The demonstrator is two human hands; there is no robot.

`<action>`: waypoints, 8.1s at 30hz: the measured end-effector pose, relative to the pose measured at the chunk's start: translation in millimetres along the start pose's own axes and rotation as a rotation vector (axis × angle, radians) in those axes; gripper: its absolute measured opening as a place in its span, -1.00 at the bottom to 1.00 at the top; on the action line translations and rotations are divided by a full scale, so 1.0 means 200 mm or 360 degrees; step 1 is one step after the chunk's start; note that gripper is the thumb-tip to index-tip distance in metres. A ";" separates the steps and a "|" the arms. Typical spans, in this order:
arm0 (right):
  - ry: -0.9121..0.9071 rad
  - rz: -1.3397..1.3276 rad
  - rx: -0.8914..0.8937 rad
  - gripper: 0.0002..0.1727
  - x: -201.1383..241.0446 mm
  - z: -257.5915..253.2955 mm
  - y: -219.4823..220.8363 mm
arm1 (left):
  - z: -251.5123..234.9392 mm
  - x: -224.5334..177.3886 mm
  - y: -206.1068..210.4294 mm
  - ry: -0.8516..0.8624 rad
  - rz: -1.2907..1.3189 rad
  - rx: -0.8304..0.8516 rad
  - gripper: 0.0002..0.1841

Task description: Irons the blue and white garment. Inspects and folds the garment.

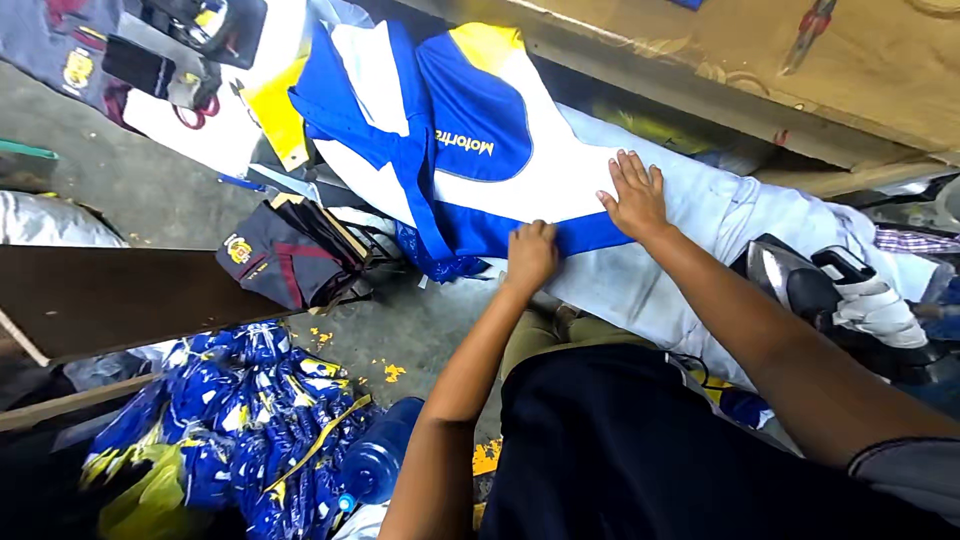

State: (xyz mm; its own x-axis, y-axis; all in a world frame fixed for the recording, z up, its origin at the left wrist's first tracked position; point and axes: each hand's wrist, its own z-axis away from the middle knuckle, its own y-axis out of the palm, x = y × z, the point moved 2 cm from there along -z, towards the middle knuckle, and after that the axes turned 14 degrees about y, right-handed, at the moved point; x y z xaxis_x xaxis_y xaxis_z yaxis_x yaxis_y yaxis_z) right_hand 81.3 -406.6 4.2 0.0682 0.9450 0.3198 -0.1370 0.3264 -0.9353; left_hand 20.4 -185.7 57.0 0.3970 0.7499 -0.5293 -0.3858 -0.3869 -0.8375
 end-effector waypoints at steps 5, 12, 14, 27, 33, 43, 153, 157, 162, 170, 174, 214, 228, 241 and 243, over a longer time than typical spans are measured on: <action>0.0307 -0.0001 -0.0046 -0.17 -0.02 0.16 0.12 | -0.02 0.39 0.01 -0.0211 -0.0411 -0.0668 -0.54; 0.0397 0.0006 -0.0049 -0.17 -0.04 0.22 0.13 | 0.03 0.41 0.08 -0.0447 -0.0513 -0.0695 -0.51; 0.0430 -0.0009 -0.0085 -0.18 -0.05 0.25 0.15 | 0.02 0.33 0.07 -0.0294 -0.0501 -0.0721 -0.50; 0.0834 -0.0088 -0.0178 -0.22 -0.52 0.81 -0.75 | 0.05 0.06 0.17 0.0248 -0.0332 -0.0521 -0.51; 0.1046 -0.0323 0.0364 -0.36 -1.00 0.93 -0.84 | 0.11 -0.03 0.43 0.0420 -0.0279 -0.0115 -0.47; 0.0999 -0.0317 0.0157 -0.43 -0.58 0.83 -0.88 | 0.19 -0.03 0.20 0.0303 -0.0173 -0.0308 -0.56; -0.0243 0.0008 0.0849 -0.37 1.08 0.27 -0.22 | 0.67 0.80 -0.21 -0.0835 0.2143 -0.0779 -0.83; -0.0374 0.0095 0.0897 -0.34 0.89 0.48 -0.23 | 0.68 0.81 -0.18 -0.0674 0.2015 -0.0811 -0.82; -0.0362 0.0015 0.0793 -0.38 0.68 0.58 -0.29 | 0.70 0.83 -0.17 -0.0600 0.1890 -0.0721 -0.82; 0.0273 -0.0144 0.0537 -0.36 0.55 0.52 -0.41 | 0.69 0.85 -0.15 -0.0562 0.1882 -0.0787 -0.82; 0.0508 -0.0139 0.0464 -0.37 0.58 0.41 -0.35 | 0.71 0.86 -0.14 -0.0560 0.1939 -0.0866 -0.78; 0.0151 0.0010 0.0638 -0.37 0.24 0.78 -0.41 | 0.47 0.83 -0.22 -0.0999 0.2913 -0.0360 -0.66; 0.0022 -0.0072 0.0517 -0.37 0.20 0.79 -0.38 | 0.41 0.97 -0.30 -0.0578 0.1251 -0.0727 -0.72; 0.0016 -0.0186 0.0482 -0.35 0.54 0.65 -0.37 | 0.64 0.84 -0.24 -0.0642 0.1829 -0.0810 -0.30; -0.0012 -0.0153 0.0526 -0.34 0.57 0.62 -0.32 | 0.65 0.78 -0.22 -0.0680 0.1805 -0.0645 -0.44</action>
State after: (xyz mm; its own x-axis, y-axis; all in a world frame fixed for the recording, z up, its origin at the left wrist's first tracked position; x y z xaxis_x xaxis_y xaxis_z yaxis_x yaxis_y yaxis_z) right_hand -24.6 -317.8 120.1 0.0890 0.9092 0.4067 -0.4430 0.4019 -0.8014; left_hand -8.4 18.1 28.2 -0.3140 -0.0236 -0.9491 -0.0209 -0.9993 0.0318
